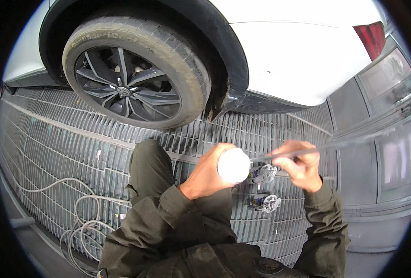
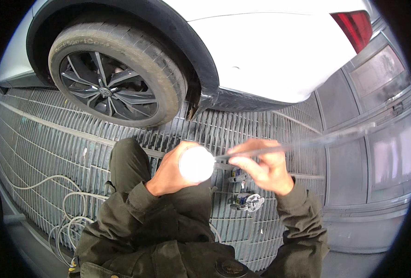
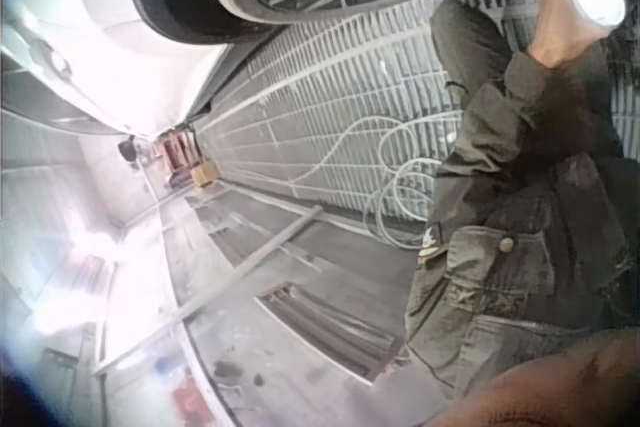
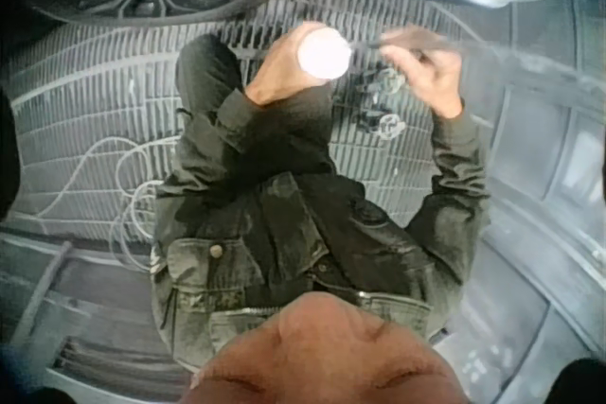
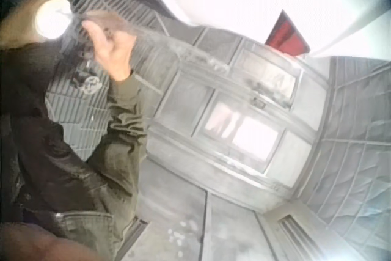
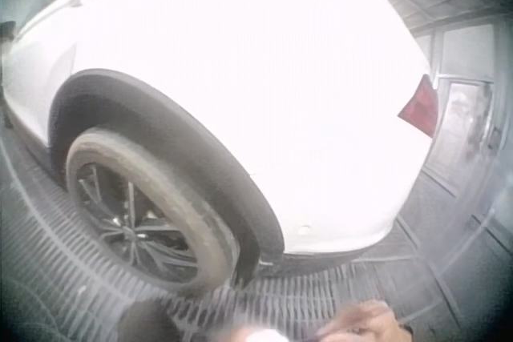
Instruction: The person applies a white filler to the rear bumper of a white car using a metal spreader. They repeatedly dip the spreader into a small container and smooth the filler along the bumper surface.
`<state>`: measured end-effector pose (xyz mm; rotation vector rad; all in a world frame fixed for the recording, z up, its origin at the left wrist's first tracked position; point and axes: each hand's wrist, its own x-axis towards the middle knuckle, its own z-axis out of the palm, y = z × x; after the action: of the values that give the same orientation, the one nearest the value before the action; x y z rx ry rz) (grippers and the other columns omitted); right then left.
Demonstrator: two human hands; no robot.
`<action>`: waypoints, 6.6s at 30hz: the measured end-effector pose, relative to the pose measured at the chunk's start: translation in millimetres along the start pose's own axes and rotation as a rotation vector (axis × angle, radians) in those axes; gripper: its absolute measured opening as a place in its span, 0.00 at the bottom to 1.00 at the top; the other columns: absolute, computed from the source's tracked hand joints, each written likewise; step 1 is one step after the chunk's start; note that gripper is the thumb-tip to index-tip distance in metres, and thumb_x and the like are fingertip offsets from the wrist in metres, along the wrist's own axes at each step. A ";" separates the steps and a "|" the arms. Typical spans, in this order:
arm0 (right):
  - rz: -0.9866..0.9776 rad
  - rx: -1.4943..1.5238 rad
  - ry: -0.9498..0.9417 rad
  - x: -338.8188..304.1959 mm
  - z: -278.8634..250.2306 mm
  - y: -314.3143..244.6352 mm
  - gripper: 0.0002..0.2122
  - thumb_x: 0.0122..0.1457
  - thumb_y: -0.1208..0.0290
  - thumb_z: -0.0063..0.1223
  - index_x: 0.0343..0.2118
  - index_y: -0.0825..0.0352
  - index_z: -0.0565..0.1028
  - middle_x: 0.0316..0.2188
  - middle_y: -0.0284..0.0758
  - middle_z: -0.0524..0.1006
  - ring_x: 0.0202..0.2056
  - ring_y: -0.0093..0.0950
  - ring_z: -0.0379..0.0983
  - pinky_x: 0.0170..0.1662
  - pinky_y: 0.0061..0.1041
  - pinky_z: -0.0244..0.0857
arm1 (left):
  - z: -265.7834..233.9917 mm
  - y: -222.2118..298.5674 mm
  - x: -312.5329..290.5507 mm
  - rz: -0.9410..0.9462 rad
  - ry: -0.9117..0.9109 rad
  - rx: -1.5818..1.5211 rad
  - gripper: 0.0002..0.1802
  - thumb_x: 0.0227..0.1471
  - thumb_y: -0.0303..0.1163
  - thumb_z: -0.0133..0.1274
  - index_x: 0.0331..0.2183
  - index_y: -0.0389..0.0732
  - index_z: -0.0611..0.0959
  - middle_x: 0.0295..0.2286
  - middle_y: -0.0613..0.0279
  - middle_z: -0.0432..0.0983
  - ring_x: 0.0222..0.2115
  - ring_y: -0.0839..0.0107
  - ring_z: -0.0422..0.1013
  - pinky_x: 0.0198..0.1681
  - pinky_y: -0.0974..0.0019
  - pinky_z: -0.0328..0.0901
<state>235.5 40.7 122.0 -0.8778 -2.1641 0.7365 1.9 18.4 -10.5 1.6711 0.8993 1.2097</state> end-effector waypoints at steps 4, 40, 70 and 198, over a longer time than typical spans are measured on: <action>0.078 -0.002 0.117 -19.0 22.2 -16.3 0.06 0.57 0.76 0.66 0.34 0.72 0.82 0.29 0.39 0.83 0.23 0.24 0.78 0.26 0.22 0.70 | 10.5 -3.1 -0.7 -0.083 0.161 0.023 0.44 0.35 0.32 0.74 0.54 0.37 0.72 0.46 0.50 0.75 0.49 0.54 0.73 0.53 0.57 0.68; 0.073 -0.079 0.231 36.4 8.5 -0.5 0.07 0.60 0.72 0.63 0.33 0.72 0.83 0.19 0.37 0.80 0.19 0.22 0.76 0.23 0.24 0.66 | -9.7 3.0 47.1 -0.040 0.037 0.015 0.45 0.36 0.34 0.78 0.53 0.35 0.71 0.46 0.52 0.76 0.49 0.62 0.74 0.52 0.61 0.69; 0.105 0.093 0.164 71.1 -29.6 -36.8 0.09 0.64 0.71 0.59 0.34 0.73 0.76 0.21 0.34 0.79 0.19 0.19 0.75 0.22 0.22 0.68 | -33.8 40.6 81.2 -0.034 -0.008 -0.040 0.43 0.36 0.28 0.76 0.53 0.35 0.72 0.46 0.58 0.76 0.47 0.69 0.73 0.51 0.64 0.69; -0.024 0.499 0.727 175.5 -114.3 52.5 0.11 0.68 0.62 0.57 0.36 0.66 0.74 0.24 0.30 0.80 0.25 0.17 0.77 0.31 0.15 0.67 | -32.1 76.0 203.4 0.025 0.052 -0.247 0.38 0.52 0.24 0.68 0.57 0.31 0.64 0.49 0.57 0.72 0.50 0.70 0.71 0.54 0.67 0.68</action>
<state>246.1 232.6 220.5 -0.7012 -1.2729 0.7487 30.8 181.0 134.1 1.4628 0.7288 1.3294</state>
